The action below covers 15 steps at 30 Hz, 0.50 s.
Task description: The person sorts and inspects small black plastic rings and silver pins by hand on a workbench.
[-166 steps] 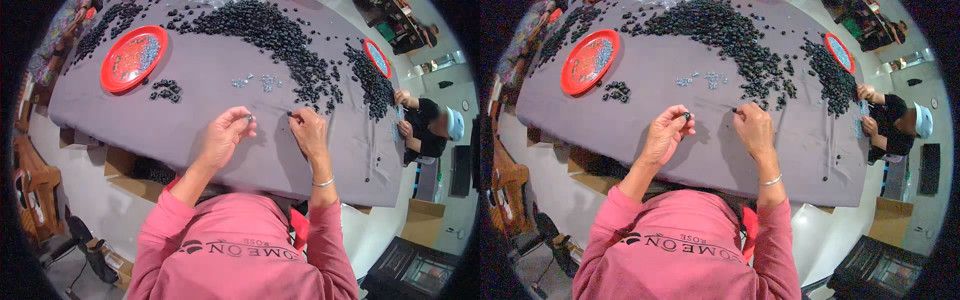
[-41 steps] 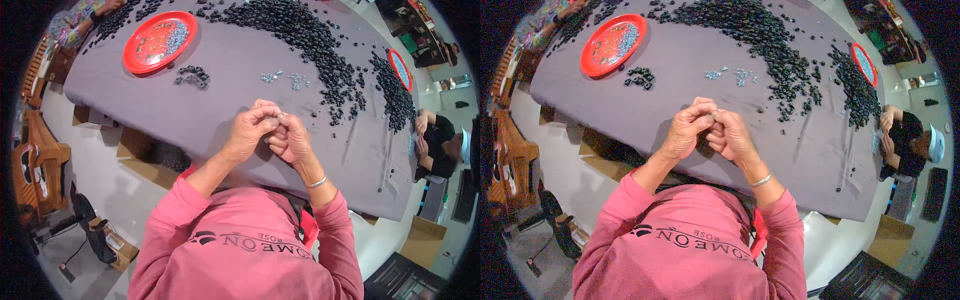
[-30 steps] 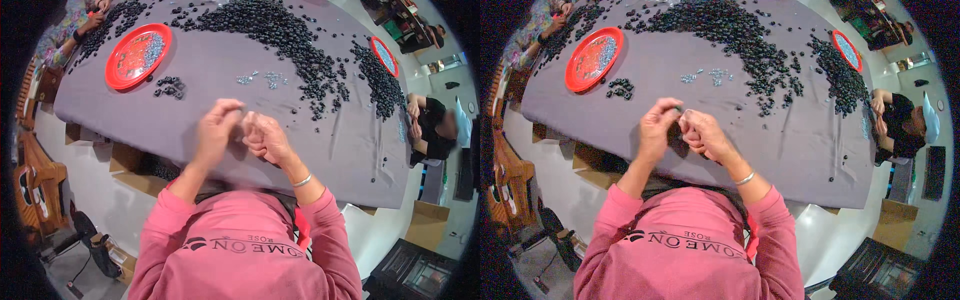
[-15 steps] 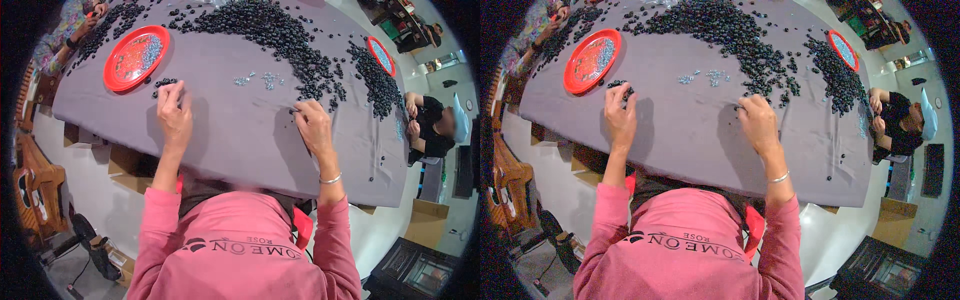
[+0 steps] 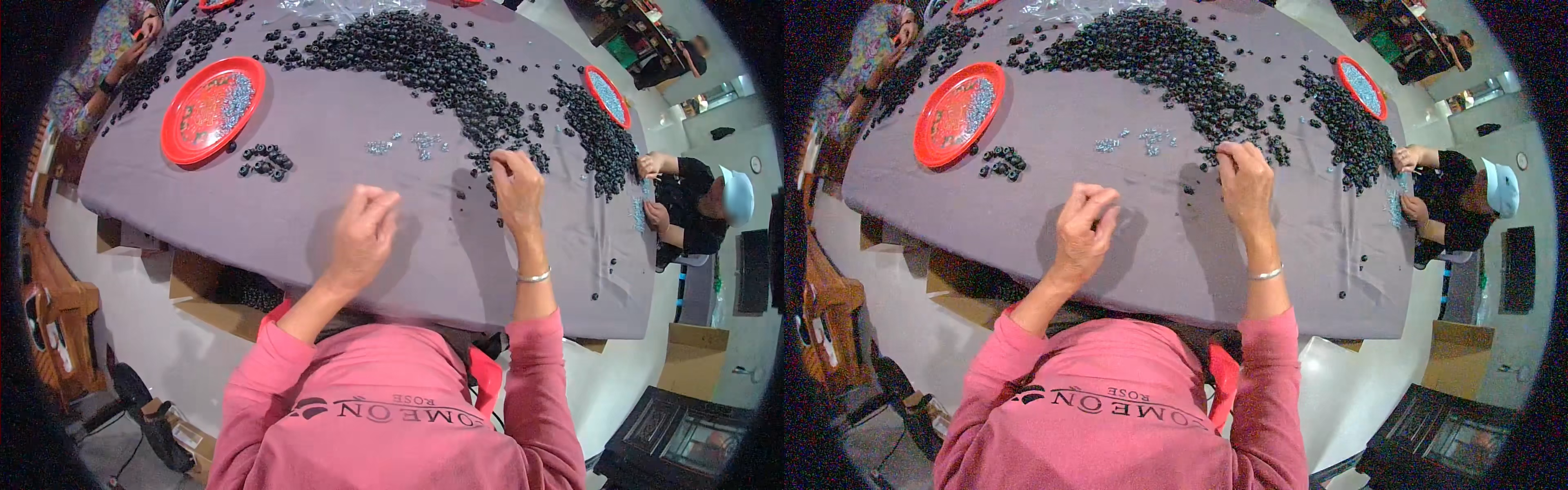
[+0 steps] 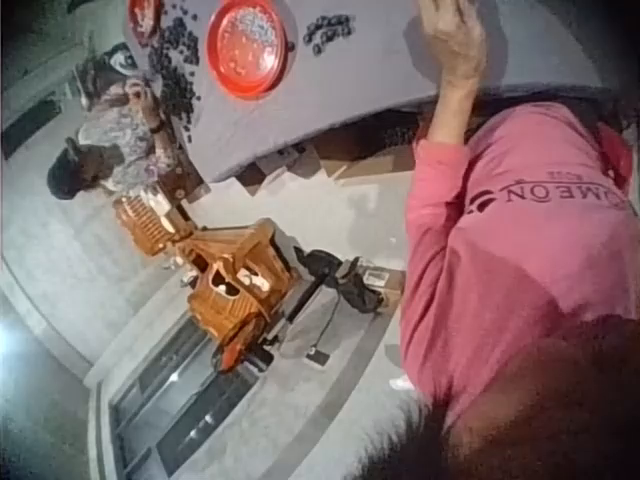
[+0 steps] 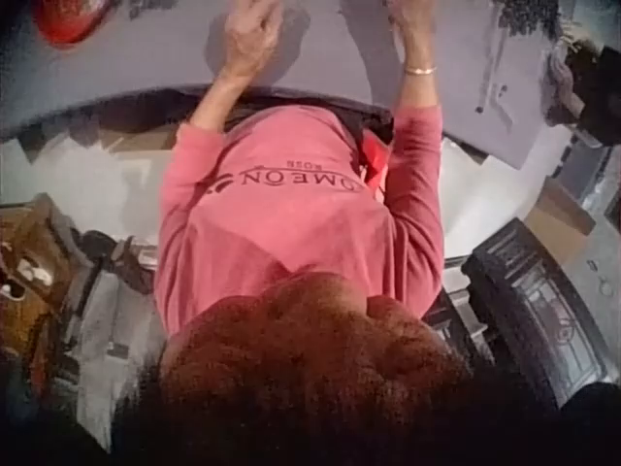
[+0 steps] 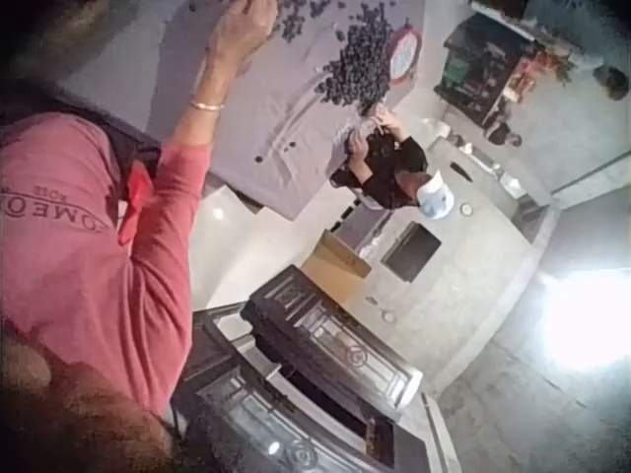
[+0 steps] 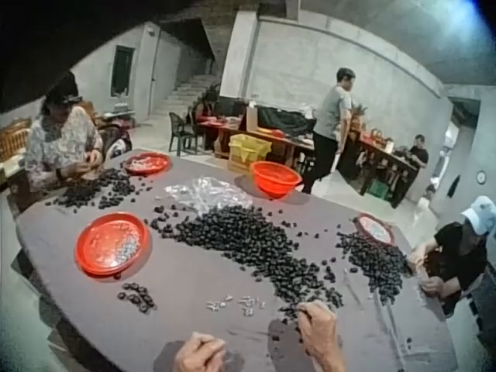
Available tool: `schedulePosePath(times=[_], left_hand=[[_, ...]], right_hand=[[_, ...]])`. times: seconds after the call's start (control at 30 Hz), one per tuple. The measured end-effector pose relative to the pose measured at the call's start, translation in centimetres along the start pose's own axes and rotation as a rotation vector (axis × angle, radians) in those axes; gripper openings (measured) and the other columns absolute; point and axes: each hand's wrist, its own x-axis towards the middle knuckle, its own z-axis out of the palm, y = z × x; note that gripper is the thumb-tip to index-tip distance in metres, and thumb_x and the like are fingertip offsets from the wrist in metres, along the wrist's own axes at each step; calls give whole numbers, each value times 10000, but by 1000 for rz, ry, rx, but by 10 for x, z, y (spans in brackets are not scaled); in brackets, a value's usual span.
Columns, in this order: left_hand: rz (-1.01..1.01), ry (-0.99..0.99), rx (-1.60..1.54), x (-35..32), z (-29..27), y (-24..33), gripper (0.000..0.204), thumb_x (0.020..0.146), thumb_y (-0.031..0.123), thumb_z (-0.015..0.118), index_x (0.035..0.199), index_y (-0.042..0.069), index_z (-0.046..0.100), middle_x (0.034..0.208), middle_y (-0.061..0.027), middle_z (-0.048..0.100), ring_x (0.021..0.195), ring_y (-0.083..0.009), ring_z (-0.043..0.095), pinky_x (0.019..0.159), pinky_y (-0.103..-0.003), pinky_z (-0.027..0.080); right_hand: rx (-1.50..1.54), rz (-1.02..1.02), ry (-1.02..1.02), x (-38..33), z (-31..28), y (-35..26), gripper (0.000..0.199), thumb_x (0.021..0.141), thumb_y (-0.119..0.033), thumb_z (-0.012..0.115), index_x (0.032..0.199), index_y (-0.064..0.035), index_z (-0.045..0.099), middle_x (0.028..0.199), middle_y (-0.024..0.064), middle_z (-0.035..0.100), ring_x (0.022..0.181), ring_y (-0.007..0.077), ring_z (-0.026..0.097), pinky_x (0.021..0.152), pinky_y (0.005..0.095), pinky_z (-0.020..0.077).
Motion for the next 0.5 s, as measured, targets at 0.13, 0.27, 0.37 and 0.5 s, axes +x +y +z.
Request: schedulePosePath(times=[0.13, 0.27, 0.37, 0.5], left_hand=[[-18, -8, -57, -1, 5, 0, 229, 749, -62, 643, 963, 19, 621, 878, -68, 535, 714, -176, 554, 603, -283, 456], [-172, 37, -192, -1, 9, -8, 210, 764, -39, 652, 967, 12, 628, 875, -43, 536, 704, -113, 532, 601, -243, 452], [-160, 22, -153, 0, 10, -10, 193, 770, -31, 648, 957, 15, 632, 866, -43, 534, 698, -112, 524, 600, -234, 444], [-202, 10, -183, 3, 12, -7, 186, 771, -28, 647, 950, 19, 635, 849, -35, 535, 690, -108, 510, 597, -236, 437]], right_hand=[[-50, -1, 56, 26, -11, 17, 90, 821, -49, 629, 901, -24, 662, 765, 51, 633, 659, 121, 575, 606, 251, 451], [29, 117, 137, 44, -22, 40, 101, 853, -91, 627, 900, -14, 673, 685, -12, 587, 618, 41, 479, 551, 204, 392], [10, 102, 141, 44, -28, 49, 103, 848, -94, 627, 891, -18, 679, 680, -13, 582, 608, 45, 470, 542, 207, 386], [46, 264, 74, 32, -36, 75, 114, 827, -108, 629, 887, -27, 682, 670, -7, 595, 604, 53, 489, 546, 219, 399]])
